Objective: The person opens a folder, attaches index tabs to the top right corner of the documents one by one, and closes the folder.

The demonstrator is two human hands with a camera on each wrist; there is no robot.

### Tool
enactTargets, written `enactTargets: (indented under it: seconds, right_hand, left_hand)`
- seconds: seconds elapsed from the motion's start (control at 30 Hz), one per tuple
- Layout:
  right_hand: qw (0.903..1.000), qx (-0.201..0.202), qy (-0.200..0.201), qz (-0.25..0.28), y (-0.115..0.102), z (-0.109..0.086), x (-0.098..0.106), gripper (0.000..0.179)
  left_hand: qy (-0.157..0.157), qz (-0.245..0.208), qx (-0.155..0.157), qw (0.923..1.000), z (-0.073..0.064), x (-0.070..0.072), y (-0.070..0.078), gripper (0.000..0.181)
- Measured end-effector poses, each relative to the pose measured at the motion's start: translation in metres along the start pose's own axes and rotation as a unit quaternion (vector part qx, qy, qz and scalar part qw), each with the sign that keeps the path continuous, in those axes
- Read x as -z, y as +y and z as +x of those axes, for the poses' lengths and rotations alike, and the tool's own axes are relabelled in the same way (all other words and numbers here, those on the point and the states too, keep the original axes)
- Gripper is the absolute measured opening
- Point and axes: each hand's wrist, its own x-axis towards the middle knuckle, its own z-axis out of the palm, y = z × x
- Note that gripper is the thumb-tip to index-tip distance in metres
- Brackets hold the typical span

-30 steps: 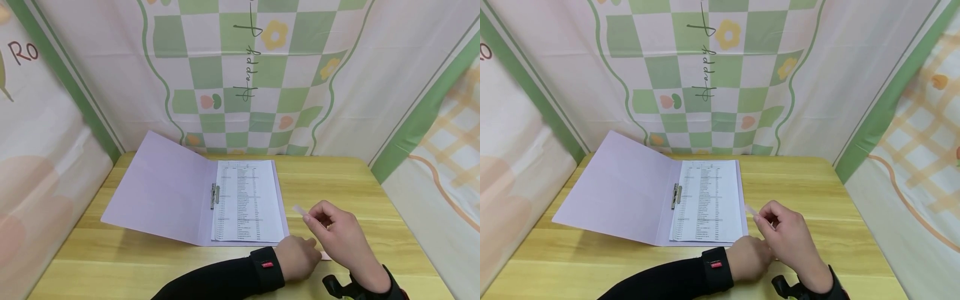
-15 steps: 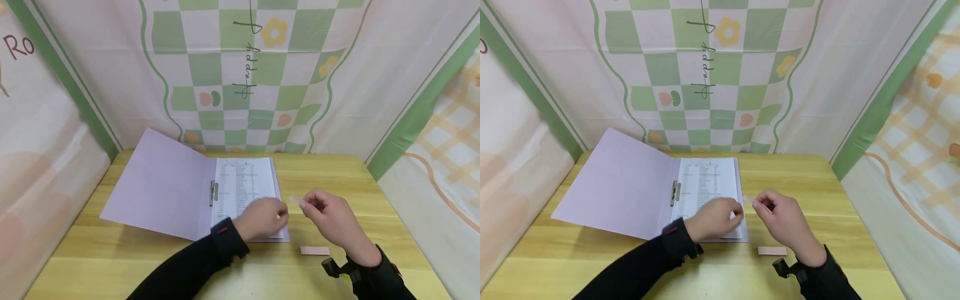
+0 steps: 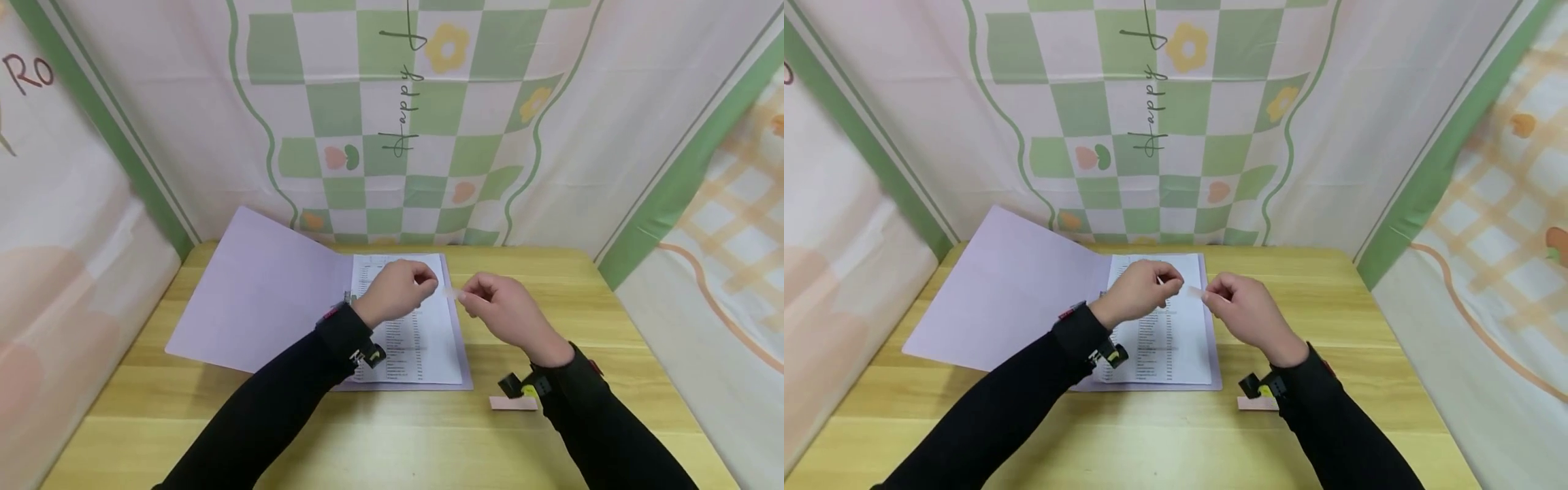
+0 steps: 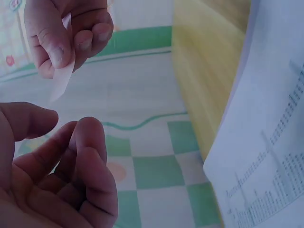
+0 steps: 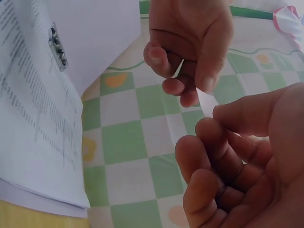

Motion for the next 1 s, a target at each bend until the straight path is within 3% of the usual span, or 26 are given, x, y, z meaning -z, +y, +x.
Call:
enactTargets:
  seconds: [0.17, 0.37, 0.5, 0.73, 1.0]
  right_hand:
    - [0.9997, -0.015, -0.011, 0.013, -0.002, 0.027, 0.002, 0.016]
    - [0.9984, -0.041, -0.027, 0.029, -0.006, 0.053, 0.008, 0.025]
    - [0.9961, -0.06, -0.037, 0.053, -0.005, 0.07, 0.01, 0.026]
    - [0.9842, -0.092, -0.049, 0.144, 0.004, 0.097, 0.009, 0.024]
    - [0.9761, -0.13, -0.083, 0.153, 0.016, 0.119, 0.001, 0.025]
  left_hand:
    - [-0.021, -0.062, 0.021, 0.9977, 0.016, 0.019, -0.005, 0.018]
    - [-0.04, -0.093, 0.029, 0.9945, 0.031, 0.032, -0.01, 0.021]
    - [-0.036, -0.106, 0.035, 0.9931, 0.04, 0.033, -0.011, 0.025]
    - [-0.014, -0.111, 0.056, 0.9922, 0.053, 0.033, -0.017, 0.02]
    - [-0.008, -0.136, 0.103, 0.9854, 0.065, 0.031, -0.031, 0.022]
